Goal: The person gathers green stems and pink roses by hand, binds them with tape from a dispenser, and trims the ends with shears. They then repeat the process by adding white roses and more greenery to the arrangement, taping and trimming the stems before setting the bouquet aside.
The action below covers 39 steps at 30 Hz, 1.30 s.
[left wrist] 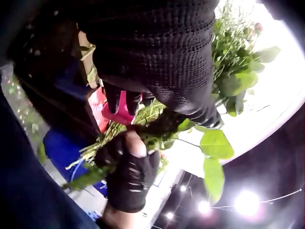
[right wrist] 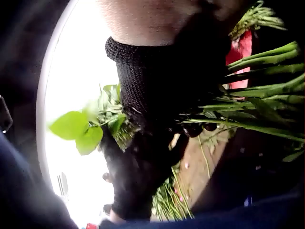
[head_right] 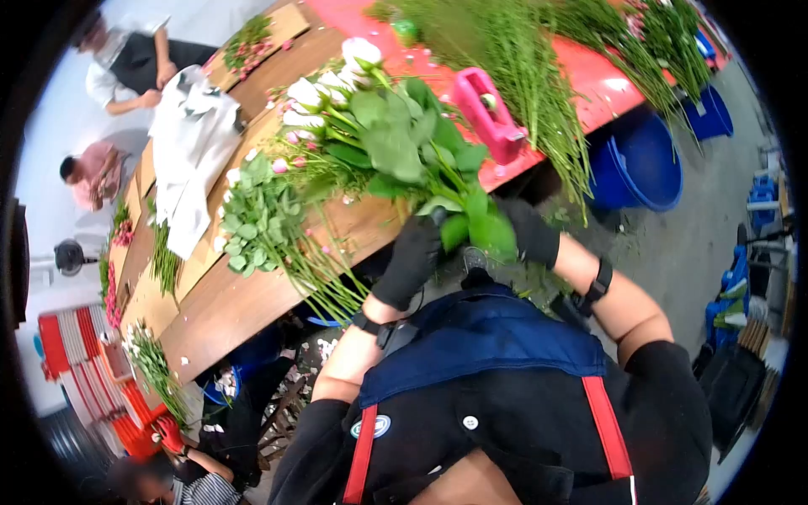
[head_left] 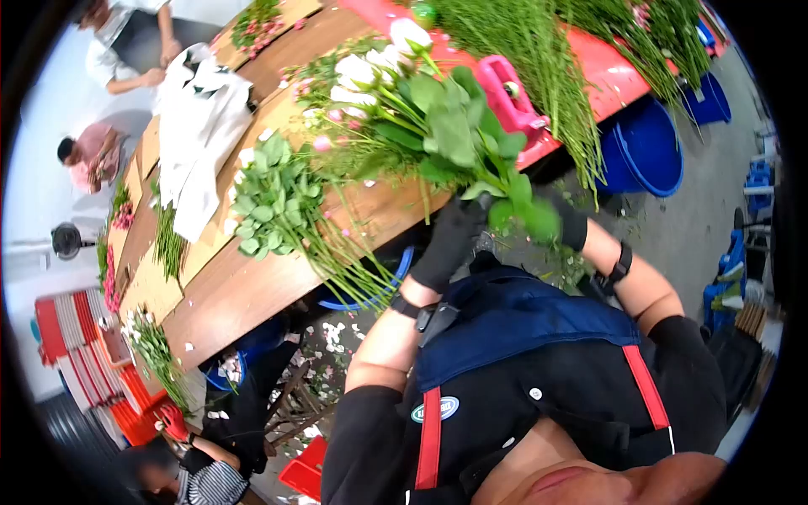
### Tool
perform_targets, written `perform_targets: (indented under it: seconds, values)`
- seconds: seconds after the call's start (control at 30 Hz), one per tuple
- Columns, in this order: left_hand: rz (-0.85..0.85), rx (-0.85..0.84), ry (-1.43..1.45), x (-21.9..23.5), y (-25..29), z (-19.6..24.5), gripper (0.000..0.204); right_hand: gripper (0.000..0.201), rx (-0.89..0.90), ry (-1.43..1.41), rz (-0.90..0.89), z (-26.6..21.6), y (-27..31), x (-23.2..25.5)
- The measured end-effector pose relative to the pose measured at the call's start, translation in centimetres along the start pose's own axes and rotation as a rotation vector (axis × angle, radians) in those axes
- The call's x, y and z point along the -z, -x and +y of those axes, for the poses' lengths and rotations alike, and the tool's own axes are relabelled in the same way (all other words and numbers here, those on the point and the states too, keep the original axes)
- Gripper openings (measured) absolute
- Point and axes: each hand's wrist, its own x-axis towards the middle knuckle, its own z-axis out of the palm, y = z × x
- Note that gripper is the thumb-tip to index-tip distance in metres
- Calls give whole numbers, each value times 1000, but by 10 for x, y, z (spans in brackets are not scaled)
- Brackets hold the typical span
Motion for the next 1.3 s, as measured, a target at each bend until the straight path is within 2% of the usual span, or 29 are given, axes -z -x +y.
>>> perform_targets:
  seconds: [0.03,0.07,0.17,0.2,0.23,0.27,0.3,0.33,0.43,0.47,0.5,0.53,0.57,0.6,0.63,0.7,0.77,0.8,0.83,0.9,0.93,0.97,1.03,1.1,1.17,1.2,1.23,1.3]
  values:
    - [60,148,25,-5,-7,13,24,57,7,16,-46,0,-4,24]
    - [21,128,-161,-19,-3,12,23,59,14,32,-92,-1,-7,47]
    - [-240,-777,-1037,-40,-15,23,29,54,43,192,-145,35,-15,76]
    - [-168,-911,-1106,-51,-29,45,35,52,53,293,-169,43,-15,78]
    - [-124,-874,-1249,-54,-47,56,36,44,-50,328,-359,15,-13,90]
    - [-77,-832,-1389,-54,-67,64,39,43,-13,341,-366,6,-8,91]
    - [-142,-714,-1442,-53,-79,55,34,42,25,356,-376,3,-5,92]
    - [-206,-594,-1496,-52,-91,45,31,43,-47,357,-373,6,-5,94]
    - [-394,-253,-1290,-60,-96,24,21,43,94,232,-325,19,-10,117]
    - [-313,-285,-1229,-61,-100,20,19,43,-94,47,-410,19,-16,128]
    - [-309,-244,-1204,-62,-105,14,20,36,-45,-56,-286,40,-27,133]
    - [-306,-205,-1180,-62,-111,7,20,33,34,71,-220,41,-47,141]
    - [-305,-169,-1158,-63,-117,3,21,42,-272,167,-55,38,-58,148]
    - [-247,-242,-1106,-67,-120,6,13,43,-140,225,119,74,-75,147]
    - [-257,-240,-1102,-72,-125,2,12,37,-125,359,189,72,-86,151]
    - [-270,-229,-1094,-82,-135,-9,12,28,-116,853,-132,134,-105,167]
    - [-295,-194,-1089,-88,-140,-4,10,24,-504,963,-275,129,-98,180]
    - [-283,-194,-1081,-91,-142,-8,10,21,-539,890,-214,129,-96,184]
    - [-268,-195,-1072,-92,-146,-11,10,33,-458,787,-137,129,-97,186]
    - [-315,-137,-1075,-92,-155,-18,17,33,-277,565,176,109,-93,172]
    - [-346,-110,-1082,-92,-160,-21,24,35,-364,442,253,102,-97,160]
    - [-379,-83,-1090,-91,-164,-23,31,35,-326,436,243,90,-95,153]
    - [-428,-7,-1116,-92,-171,-20,34,35,-336,577,119,105,-102,137]
    - [-434,-7,-1114,-94,-176,-18,34,31,-347,447,-46,94,-104,150]
    - [-396,-87,-1077,-95,-174,-21,29,20,-201,268,126,128,-105,141]
    - [-452,-44,-1076,-94,-177,-28,37,19,-157,298,136,119,-102,140]
    - [-423,-73,-1042,-94,-176,-29,39,18,-110,327,143,110,-98,140]
    - [-428,10,-1049,-93,-179,-17,42,18,-61,81,245,74,-79,142]
